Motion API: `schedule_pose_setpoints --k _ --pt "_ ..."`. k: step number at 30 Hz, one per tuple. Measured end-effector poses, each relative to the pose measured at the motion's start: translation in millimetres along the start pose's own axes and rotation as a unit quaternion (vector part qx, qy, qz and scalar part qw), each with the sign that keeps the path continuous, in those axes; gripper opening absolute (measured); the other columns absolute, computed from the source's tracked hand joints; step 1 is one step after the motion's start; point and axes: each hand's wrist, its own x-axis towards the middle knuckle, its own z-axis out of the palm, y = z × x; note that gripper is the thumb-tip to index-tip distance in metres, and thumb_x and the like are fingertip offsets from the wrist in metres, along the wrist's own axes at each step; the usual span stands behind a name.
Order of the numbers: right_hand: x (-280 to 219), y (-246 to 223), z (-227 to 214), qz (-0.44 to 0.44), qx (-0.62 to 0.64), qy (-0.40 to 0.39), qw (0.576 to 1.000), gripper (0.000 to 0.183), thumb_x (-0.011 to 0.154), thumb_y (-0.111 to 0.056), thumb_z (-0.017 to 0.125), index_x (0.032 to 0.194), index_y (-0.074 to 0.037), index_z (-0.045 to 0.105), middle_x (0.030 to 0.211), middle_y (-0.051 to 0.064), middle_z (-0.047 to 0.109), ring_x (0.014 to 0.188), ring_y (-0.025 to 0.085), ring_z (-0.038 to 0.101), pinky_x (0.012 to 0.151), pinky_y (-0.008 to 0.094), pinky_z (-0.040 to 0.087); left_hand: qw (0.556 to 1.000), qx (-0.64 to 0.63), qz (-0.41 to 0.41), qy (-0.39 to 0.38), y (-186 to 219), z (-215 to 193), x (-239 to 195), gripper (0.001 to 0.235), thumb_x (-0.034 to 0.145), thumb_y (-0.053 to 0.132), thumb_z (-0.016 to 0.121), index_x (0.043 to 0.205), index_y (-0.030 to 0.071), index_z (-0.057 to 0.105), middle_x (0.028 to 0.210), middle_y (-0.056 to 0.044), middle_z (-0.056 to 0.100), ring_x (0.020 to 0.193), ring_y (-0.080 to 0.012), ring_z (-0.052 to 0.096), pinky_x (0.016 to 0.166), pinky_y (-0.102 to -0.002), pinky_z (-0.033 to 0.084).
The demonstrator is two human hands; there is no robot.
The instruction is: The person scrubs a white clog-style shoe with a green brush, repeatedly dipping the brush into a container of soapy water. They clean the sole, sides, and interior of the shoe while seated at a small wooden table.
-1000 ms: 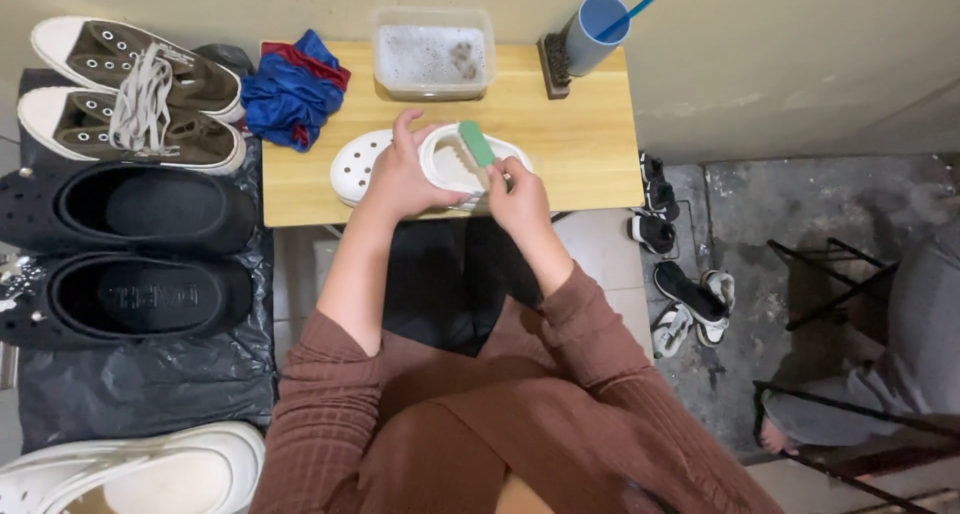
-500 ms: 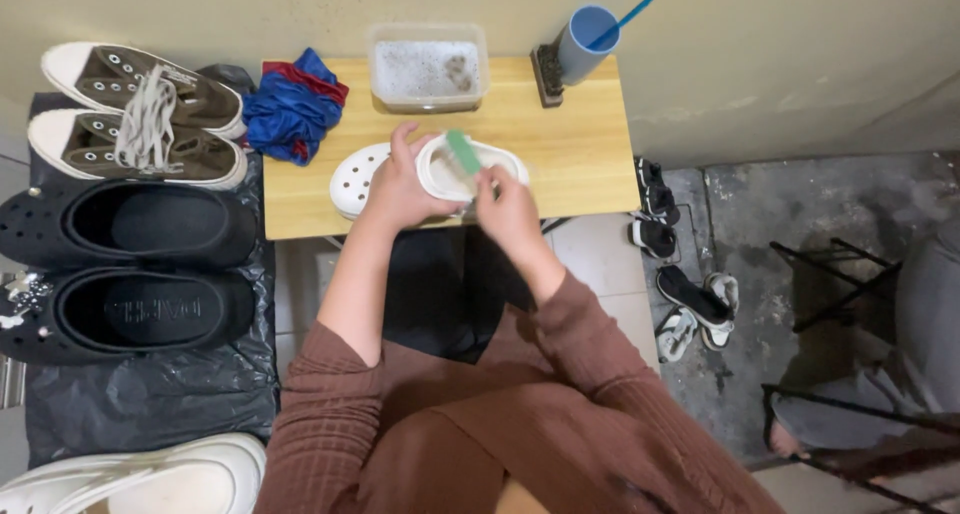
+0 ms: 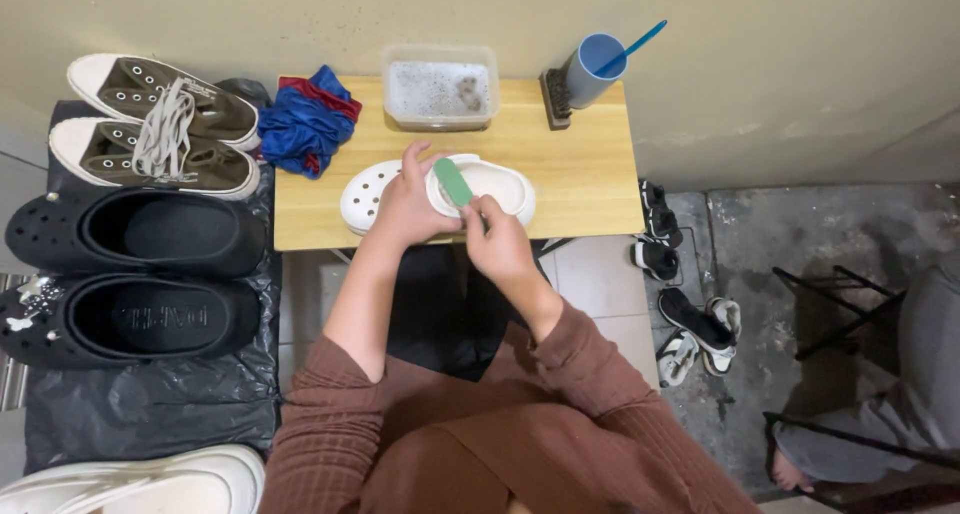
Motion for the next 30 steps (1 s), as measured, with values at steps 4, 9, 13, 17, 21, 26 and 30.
schedule_pose_setpoints --k 4,9,13,17,21,26,30 --pt "27 33 -13 0.021 -0.082 0.017 0.996 0.024 0.103 -0.033 0.049 0.108 -0.015 0.065 0.086 0.031 0.071 0.096 0.052 0.069 0.088 0.062 0.054 1.0 0.0 0.008 -0.006 -4 2 0 0.123 0.053 0.039 0.095 0.147 0.01 0.022 0.142 -0.007 0.064 0.128 -0.0381 0.062 0.112 -0.052 0.047" --pt "47 93 -47 0.101 -0.138 0.033 0.985 0.028 0.101 -0.042 0.052 0.109 -0.019 0.067 0.09 0.025 0.073 0.102 0.046 0.07 0.089 0.059 0.055 0.999 0.018 -0.015 -0.022 -5 1 5 0.126 0.05 0.041 0.097 0.148 0.011 0.023 0.145 -0.004 0.062 0.127 -0.038 0.062 0.113 -0.051 0.047" --pt "46 83 -42 0.124 -0.132 0.027 0.983 0.03 0.101 -0.039 0.052 0.112 -0.016 0.068 0.093 0.025 0.073 0.105 0.046 0.069 0.09 0.058 0.055 0.999 0.017 -0.011 -0.025 8 -10 7 0.121 0.05 0.041 0.097 0.146 0.009 0.028 0.143 -0.003 0.063 0.125 -0.0383 0.062 0.113 -0.052 0.047" --pt "29 43 -31 0.065 -0.138 -0.001 0.988 0.033 0.103 -0.033 0.048 0.117 -0.009 0.066 0.094 0.033 0.071 0.102 0.052 0.068 0.09 0.061 0.054 0.998 0.035 -0.03 -0.047 3 -6 5 0.12 0.051 0.045 0.096 0.146 0.011 0.031 0.144 -0.003 0.062 0.126 -0.0374 0.062 0.113 -0.051 0.047" --pt "24 56 -55 0.068 -0.222 -0.015 0.973 0.033 0.101 -0.039 0.05 0.117 -0.015 0.068 0.092 0.029 0.072 0.102 0.049 0.069 0.088 0.06 0.054 0.997 0.047 -0.045 -0.045 6 -7 6 0.12 0.05 0.046 0.096 0.146 0.011 0.032 0.144 -0.005 0.062 0.125 -0.0398 0.062 0.113 -0.053 0.046" --pt "16 38 -98 0.048 -0.282 -0.044 0.957 0.031 0.099 -0.038 0.055 0.114 -0.018 0.074 0.093 0.02 0.075 0.099 0.044 0.072 0.087 0.055 0.057 0.996 0.051 -0.054 -0.044 9 -8 11 0.119 0.049 0.051 0.097 0.144 0.015 0.034 0.139 -0.004 0.065 0.123 -0.0379 0.064 0.111 -0.052 0.048" --pt "20 19 -88 -0.063 -0.346 -0.109 0.93 0.024 0.093 -0.035 0.059 0.097 -0.021 0.077 0.081 0.015 0.075 0.089 0.04 0.074 0.081 0.05 0.058 0.996 0.032 -0.055 -0.055 20 -15 9 0.117 0.05 0.05 0.097 0.143 0.014 0.036 0.134 -0.01 0.067 0.121 -0.0407 0.065 0.109 -0.053 0.049"
